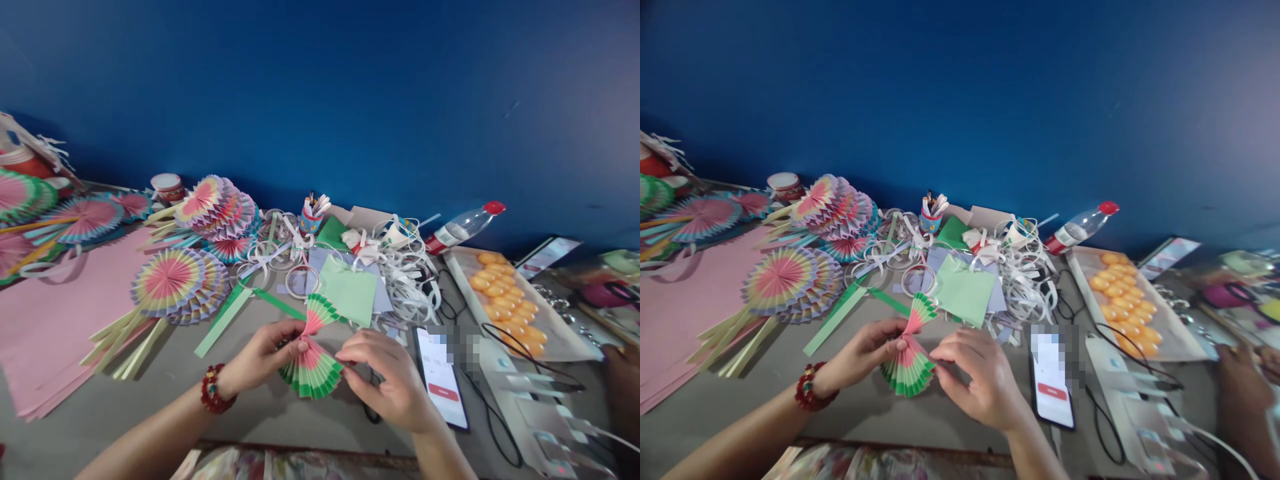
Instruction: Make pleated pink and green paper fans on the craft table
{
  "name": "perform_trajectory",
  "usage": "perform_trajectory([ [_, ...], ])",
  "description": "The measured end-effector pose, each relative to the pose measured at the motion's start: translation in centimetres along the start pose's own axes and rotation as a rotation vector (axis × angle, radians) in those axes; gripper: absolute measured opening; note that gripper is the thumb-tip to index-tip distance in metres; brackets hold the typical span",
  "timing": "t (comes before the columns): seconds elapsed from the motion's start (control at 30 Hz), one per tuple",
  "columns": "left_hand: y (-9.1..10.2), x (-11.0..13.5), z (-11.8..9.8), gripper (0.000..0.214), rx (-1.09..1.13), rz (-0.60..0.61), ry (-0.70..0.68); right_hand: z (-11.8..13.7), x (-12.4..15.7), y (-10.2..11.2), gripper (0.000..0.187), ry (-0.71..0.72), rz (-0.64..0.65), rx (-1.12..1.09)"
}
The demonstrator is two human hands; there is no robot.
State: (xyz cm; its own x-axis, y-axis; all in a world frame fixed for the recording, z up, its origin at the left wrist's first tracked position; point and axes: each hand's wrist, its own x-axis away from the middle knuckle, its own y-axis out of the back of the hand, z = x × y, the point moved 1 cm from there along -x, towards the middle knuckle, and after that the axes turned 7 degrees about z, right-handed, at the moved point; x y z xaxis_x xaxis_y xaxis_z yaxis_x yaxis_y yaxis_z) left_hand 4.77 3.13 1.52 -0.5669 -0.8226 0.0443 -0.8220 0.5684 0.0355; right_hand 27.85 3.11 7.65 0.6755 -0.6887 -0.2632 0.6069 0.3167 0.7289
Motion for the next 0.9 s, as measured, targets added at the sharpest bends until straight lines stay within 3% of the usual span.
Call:
perform_trajectory([
  [0.2, 0.01, 0.12, -0.66, 0.034, 0.003, 0.013, -0.012, 0.18, -0.42, 0.0, 0.027, 0.114, -0.053, -0.035],
  [0.5, -0.08, 0.29, -0.38, 0.038, 0.061, -0.006, 0.032, 0.64, -0.9, 0.4, 0.025, 0.122, -0.183, -0.043],
  [0.9, -0.31, 0.24, -0.89, 0.032, 0.097, 0.01, -0.037, 0.3, -0.59, 0.28, 0.023, 0.074, -0.205, -0.045],
])
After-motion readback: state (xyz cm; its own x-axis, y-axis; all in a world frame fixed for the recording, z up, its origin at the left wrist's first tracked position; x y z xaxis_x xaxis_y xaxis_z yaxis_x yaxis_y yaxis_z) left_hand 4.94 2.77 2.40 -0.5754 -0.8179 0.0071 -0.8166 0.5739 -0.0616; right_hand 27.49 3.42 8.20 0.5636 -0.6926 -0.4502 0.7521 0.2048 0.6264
